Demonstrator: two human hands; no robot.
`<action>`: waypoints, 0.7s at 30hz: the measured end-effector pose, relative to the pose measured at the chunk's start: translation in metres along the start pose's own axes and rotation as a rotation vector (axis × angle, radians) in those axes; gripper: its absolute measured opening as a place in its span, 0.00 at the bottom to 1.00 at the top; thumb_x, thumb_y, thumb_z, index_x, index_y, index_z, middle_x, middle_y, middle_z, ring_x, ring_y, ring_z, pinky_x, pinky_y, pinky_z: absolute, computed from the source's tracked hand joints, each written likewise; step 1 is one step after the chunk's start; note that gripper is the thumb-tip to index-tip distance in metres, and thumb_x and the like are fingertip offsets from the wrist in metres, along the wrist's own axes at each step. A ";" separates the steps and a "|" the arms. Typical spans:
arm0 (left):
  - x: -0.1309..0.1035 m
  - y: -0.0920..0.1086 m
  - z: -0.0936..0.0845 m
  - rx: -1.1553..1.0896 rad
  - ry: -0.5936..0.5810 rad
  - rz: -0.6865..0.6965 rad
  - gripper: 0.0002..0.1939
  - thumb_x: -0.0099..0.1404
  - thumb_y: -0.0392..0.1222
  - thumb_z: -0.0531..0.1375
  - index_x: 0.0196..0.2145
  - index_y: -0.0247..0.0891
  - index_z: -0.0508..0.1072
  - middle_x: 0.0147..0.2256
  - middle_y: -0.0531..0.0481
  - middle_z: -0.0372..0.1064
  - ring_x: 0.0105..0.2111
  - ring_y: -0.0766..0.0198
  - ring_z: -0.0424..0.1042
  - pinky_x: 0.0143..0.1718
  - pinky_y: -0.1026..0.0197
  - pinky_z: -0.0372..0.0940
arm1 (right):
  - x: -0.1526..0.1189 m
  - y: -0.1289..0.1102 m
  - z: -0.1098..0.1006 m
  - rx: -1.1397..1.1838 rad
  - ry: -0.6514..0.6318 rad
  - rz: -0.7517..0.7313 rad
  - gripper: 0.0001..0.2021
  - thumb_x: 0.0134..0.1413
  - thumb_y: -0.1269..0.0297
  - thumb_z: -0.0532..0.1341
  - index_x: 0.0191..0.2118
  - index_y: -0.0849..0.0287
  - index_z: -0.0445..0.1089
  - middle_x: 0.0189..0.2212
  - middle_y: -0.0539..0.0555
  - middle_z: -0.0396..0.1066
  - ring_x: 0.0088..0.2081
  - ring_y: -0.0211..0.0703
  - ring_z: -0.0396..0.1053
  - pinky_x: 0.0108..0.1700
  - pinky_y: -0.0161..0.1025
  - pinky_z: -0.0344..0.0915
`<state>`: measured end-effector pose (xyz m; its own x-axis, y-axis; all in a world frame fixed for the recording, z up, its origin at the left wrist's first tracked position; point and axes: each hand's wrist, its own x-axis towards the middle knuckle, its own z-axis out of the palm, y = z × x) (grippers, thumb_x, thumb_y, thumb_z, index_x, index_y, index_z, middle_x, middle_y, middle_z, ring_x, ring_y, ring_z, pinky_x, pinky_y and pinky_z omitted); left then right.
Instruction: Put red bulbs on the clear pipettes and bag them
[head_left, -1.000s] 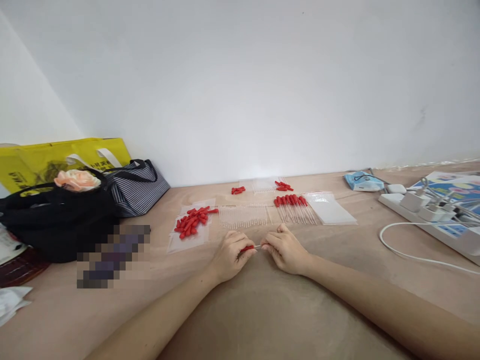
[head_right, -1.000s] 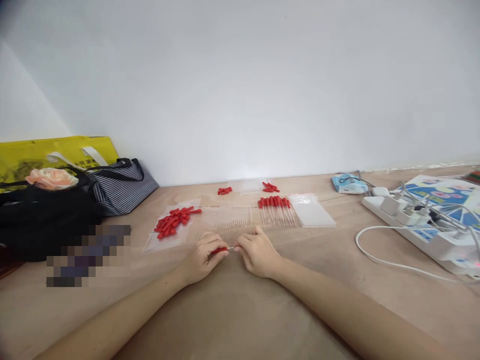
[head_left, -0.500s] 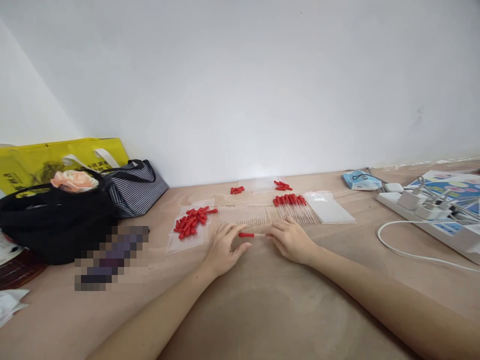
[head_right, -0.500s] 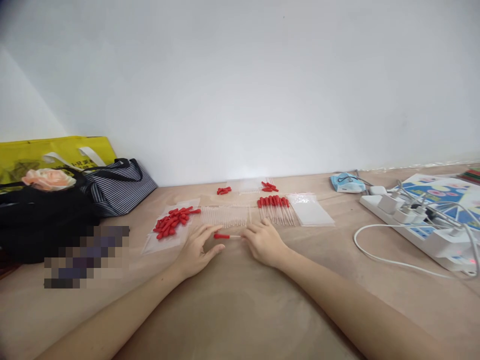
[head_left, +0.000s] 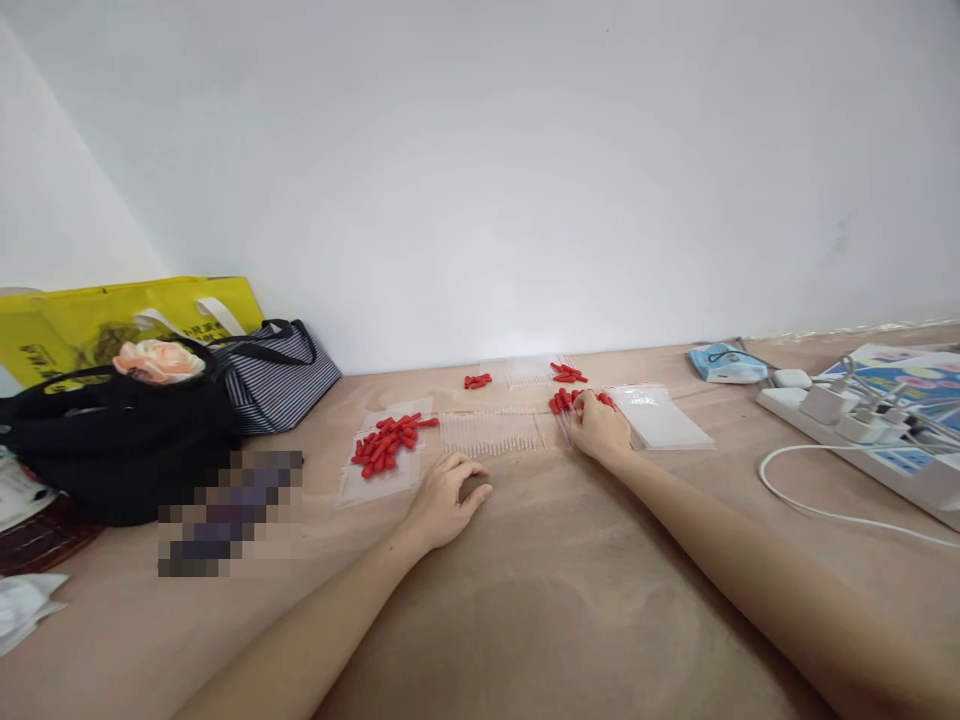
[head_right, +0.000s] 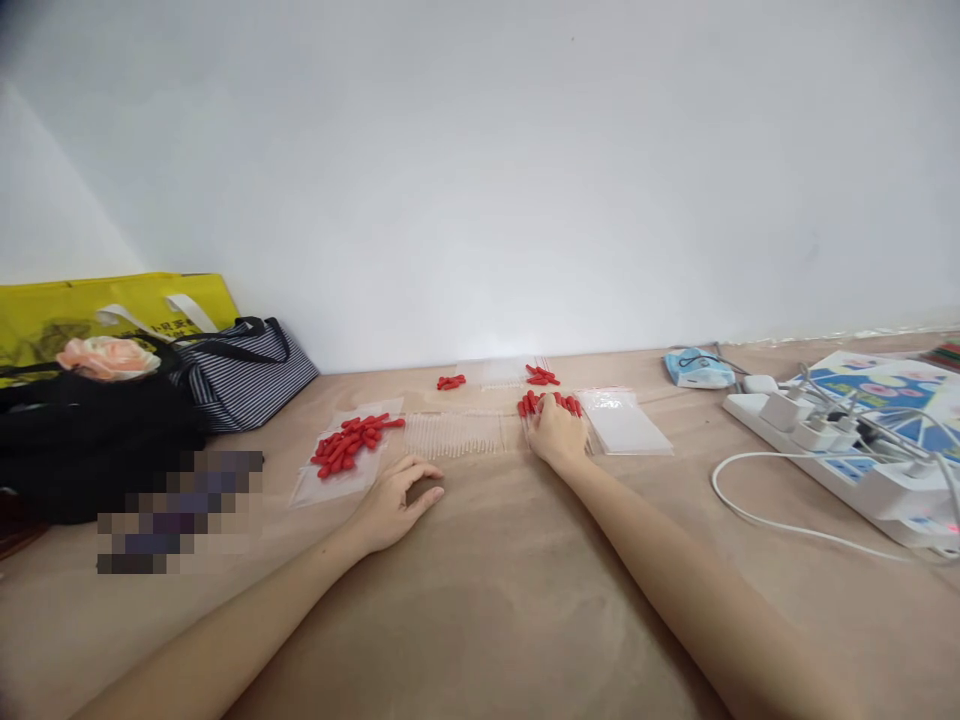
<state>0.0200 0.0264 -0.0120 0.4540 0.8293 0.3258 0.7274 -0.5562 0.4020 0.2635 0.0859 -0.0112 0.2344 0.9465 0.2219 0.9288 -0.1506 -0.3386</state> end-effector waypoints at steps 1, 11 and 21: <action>0.000 0.000 0.000 0.000 -0.002 0.000 0.07 0.58 0.39 0.55 0.34 0.38 0.69 0.35 0.48 0.66 0.38 0.59 0.65 0.41 0.56 0.59 | 0.000 -0.001 0.001 -0.009 -0.009 0.004 0.10 0.52 0.65 0.48 0.40 0.59 0.61 0.35 0.56 0.69 0.38 0.48 0.66 0.33 0.38 0.55; 0.001 0.002 -0.001 -0.008 -0.029 0.002 0.07 0.58 0.38 0.54 0.35 0.38 0.69 0.36 0.48 0.65 0.38 0.60 0.64 0.40 0.56 0.60 | -0.005 -0.005 0.002 -0.047 0.025 -0.060 0.13 0.52 0.61 0.49 0.41 0.59 0.63 0.36 0.56 0.69 0.38 0.48 0.67 0.35 0.38 0.58; 0.000 0.003 0.000 0.016 -0.023 0.029 0.07 0.59 0.38 0.54 0.35 0.38 0.69 0.36 0.48 0.66 0.38 0.59 0.65 0.40 0.57 0.60 | -0.002 -0.045 0.005 -0.042 -0.170 -0.065 0.12 0.47 0.66 0.53 0.36 0.64 0.69 0.36 0.65 0.70 0.36 0.50 0.69 0.33 0.41 0.62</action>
<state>0.0219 0.0247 -0.0105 0.4865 0.8139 0.3176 0.7217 -0.5793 0.3790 0.2198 0.0922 -0.0012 0.1247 0.9887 0.0831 0.9526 -0.0959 -0.2888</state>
